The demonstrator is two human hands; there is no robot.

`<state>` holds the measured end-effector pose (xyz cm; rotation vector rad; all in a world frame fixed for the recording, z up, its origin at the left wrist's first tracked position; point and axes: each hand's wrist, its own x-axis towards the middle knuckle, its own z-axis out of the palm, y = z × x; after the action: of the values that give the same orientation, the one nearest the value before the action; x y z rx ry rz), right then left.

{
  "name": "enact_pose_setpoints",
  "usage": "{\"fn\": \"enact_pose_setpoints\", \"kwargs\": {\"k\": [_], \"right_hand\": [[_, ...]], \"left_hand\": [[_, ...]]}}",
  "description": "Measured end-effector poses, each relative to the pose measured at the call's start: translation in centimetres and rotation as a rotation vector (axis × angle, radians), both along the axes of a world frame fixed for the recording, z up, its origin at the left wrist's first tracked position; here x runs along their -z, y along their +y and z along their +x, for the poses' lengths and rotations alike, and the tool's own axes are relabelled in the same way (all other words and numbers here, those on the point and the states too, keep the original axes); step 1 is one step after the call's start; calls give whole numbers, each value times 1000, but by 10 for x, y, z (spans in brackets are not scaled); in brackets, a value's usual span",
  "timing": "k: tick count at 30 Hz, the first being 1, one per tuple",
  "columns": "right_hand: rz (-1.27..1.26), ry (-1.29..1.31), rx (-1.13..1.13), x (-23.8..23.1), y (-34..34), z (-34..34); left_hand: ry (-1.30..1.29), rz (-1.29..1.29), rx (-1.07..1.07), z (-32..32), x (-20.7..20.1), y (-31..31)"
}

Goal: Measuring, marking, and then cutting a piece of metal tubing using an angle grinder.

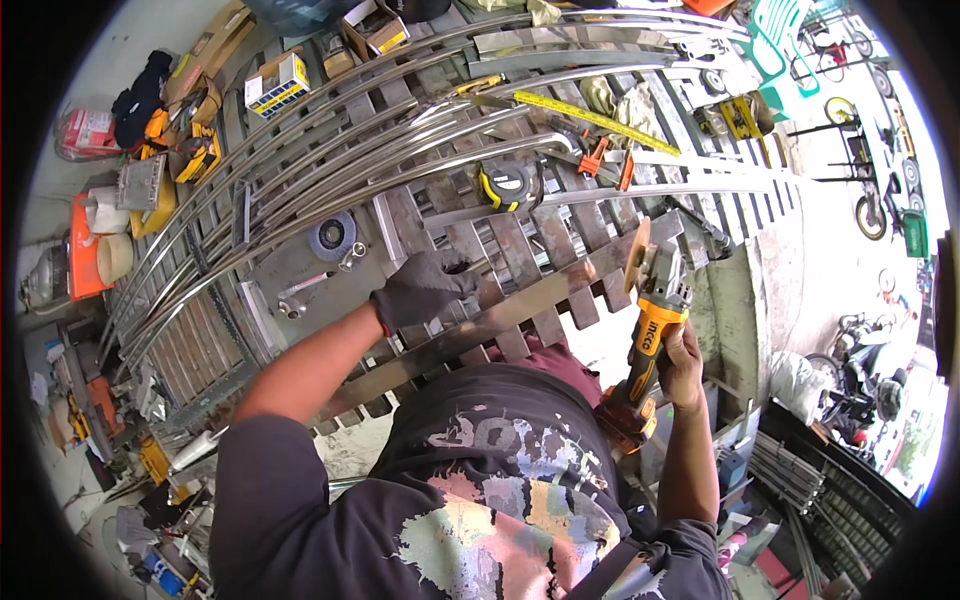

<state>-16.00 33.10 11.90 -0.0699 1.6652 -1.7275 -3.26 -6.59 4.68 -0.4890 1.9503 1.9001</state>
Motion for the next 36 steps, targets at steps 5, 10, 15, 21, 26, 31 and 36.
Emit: {"fn": "enact_pose_setpoints", "kwargs": {"k": [5, 10, 15, 21, 26, 31, 36], "right_hand": [[-38, -41, 17, 5, 5, -27], [-182, -373, 12, 0, -1, -70], [-274, -402, -140, 45, 28, -107], [-287, -355, -575, 13, 30, -170], [39, -69, -746, -20, 34, -221], [283, 566, -813, -64, 5, -283], [700, 1169, -797, -35, -54, -354]], "left_hand": [[277, -641, -79, -2, -14, 28], [396, -1182, -76, -2, 21, 51], [332, -1176, -140, 7, 33, 77], [116, -1207, -114, 6, 25, 95], [-29, -1037, -255, 17, 33, 105], [-60, -1323, -388, 10, 14, 122], [-108, -1444, -509, 6, -14, 167]]}}
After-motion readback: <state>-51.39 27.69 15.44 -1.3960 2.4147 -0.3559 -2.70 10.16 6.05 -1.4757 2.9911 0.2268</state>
